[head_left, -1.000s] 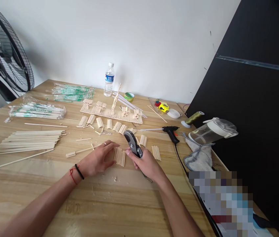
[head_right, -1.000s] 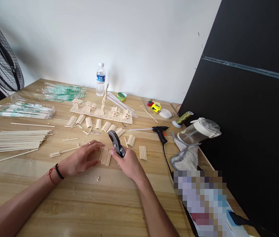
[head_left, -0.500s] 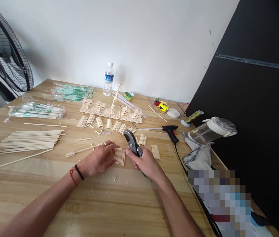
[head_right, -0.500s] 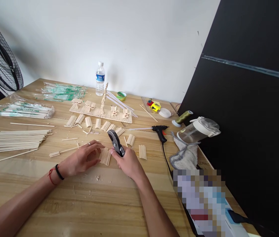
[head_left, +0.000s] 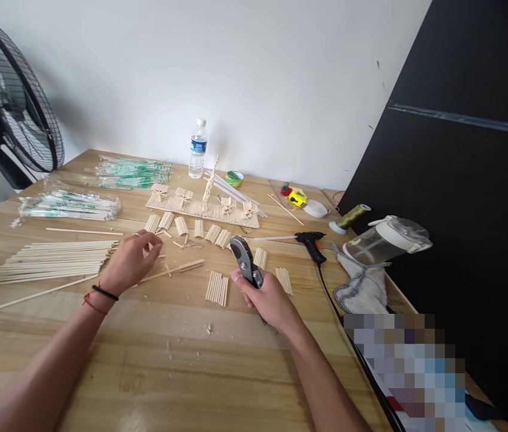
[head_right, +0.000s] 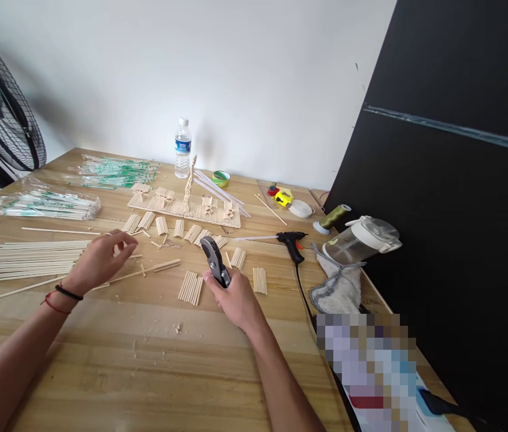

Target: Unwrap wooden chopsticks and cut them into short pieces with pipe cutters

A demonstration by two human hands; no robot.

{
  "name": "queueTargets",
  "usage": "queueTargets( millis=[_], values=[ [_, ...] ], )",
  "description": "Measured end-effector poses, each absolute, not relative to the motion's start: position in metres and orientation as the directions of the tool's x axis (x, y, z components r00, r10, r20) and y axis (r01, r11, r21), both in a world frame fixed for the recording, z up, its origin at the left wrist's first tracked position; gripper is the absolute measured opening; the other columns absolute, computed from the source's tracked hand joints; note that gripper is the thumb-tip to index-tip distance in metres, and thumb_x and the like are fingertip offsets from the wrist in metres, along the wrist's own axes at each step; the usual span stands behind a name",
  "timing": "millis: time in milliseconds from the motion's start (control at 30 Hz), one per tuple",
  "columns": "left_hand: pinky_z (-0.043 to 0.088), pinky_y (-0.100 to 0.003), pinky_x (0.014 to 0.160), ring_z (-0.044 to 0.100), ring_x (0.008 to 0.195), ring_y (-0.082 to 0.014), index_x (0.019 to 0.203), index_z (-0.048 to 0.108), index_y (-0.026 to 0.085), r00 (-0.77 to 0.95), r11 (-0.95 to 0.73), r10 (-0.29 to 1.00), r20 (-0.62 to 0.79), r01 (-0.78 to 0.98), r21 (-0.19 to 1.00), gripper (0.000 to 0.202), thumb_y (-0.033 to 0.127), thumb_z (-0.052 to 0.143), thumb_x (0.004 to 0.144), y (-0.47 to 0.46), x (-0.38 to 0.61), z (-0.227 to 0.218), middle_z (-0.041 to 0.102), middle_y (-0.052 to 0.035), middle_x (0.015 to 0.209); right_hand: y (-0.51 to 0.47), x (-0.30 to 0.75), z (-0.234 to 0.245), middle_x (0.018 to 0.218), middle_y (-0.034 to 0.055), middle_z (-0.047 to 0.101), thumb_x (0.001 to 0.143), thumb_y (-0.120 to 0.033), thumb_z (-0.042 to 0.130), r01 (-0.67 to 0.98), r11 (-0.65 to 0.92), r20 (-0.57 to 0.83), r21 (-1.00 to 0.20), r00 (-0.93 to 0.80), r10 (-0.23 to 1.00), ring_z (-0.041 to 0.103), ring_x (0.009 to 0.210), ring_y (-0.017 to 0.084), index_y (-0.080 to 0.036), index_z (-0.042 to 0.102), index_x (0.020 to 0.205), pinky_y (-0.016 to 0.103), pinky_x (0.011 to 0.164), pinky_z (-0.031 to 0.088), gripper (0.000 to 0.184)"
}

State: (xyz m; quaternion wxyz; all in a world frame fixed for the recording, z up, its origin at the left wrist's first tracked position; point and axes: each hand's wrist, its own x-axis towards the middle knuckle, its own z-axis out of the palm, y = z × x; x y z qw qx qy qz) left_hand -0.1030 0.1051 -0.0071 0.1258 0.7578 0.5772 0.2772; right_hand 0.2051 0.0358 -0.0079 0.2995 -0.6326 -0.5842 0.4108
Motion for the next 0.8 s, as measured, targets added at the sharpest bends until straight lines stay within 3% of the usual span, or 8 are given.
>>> queueTargets(
  millis=[133,267,433,533,800],
  values=[
    [0.048,-0.032,0.071,0.065,0.074,-0.0214,0.082,0.069,0.021,0.154,-0.226,0.972,0.18,0.827,0.515,0.021,0.036,0.056,0.088,0.111,-0.123,-0.002,0.073,-0.0052,0.087,0.036,0.205,-0.009,0.052,-0.0036,0.053,0.09,-0.063,0.058,0.494,-0.16,-0.185,-0.855,-0.002,0.983,0.052,0.048,0.017,-0.019,0.066,0.087,0.029,0.051,0.042,0.044],
    [0.049,-0.03,0.071,0.066,0.077,-0.0204,0.085,0.071,0.021,0.301,-0.317,0.946,0.123,0.766,0.56,0.019,0.032,0.056,0.089,0.105,-0.123,0.005,0.075,-0.0041,0.088,0.037,0.206,-0.013,0.052,-0.0032,0.054,0.087,-0.067,0.059,0.502,-0.157,-0.178,-0.851,0.005,0.984,0.053,0.05,0.018,-0.02,0.064,0.085,0.029,0.052,0.043,0.047],
    [0.048,-0.027,0.072,0.067,0.078,-0.0176,0.095,0.076,0.022,0.505,-0.418,0.863,0.003,0.711,0.565,0.027,0.016,0.051,0.087,0.098,-0.112,0.003,0.074,-0.0032,0.089,0.036,0.207,-0.014,0.052,-0.0027,0.053,0.086,-0.07,0.056,0.523,-0.148,-0.172,-0.839,0.002,0.985,0.052,0.05,0.019,-0.02,0.064,0.085,0.03,0.052,0.042,0.05],
    [0.049,-0.025,0.076,0.067,0.079,-0.0158,0.091,0.076,0.021,0.582,-0.502,0.812,0.041,0.662,0.557,0.03,0.01,0.049,0.087,0.098,-0.106,-0.006,0.071,-0.0045,0.093,0.036,0.206,-0.013,0.052,-0.0026,0.053,0.085,-0.071,0.056,0.524,-0.168,-0.186,-0.835,0.018,0.982,0.052,0.05,0.019,-0.02,0.064,0.087,0.03,0.052,0.042,0.052],
    [0.047,-0.026,0.071,0.063,0.073,-0.0162,0.08,0.069,0.02,0.506,-0.465,0.86,0.065,0.725,0.508,0.022,0.009,0.05,0.085,0.101,-0.107,-0.016,0.066,-0.0035,0.089,0.037,0.206,-0.016,0.052,-0.0027,0.052,0.085,-0.071,0.055,0.536,-0.14,-0.168,-0.833,-0.002,0.986,0.052,0.05,0.018,-0.02,0.063,0.083,0.03,0.053,0.041,0.051]
  ],
)
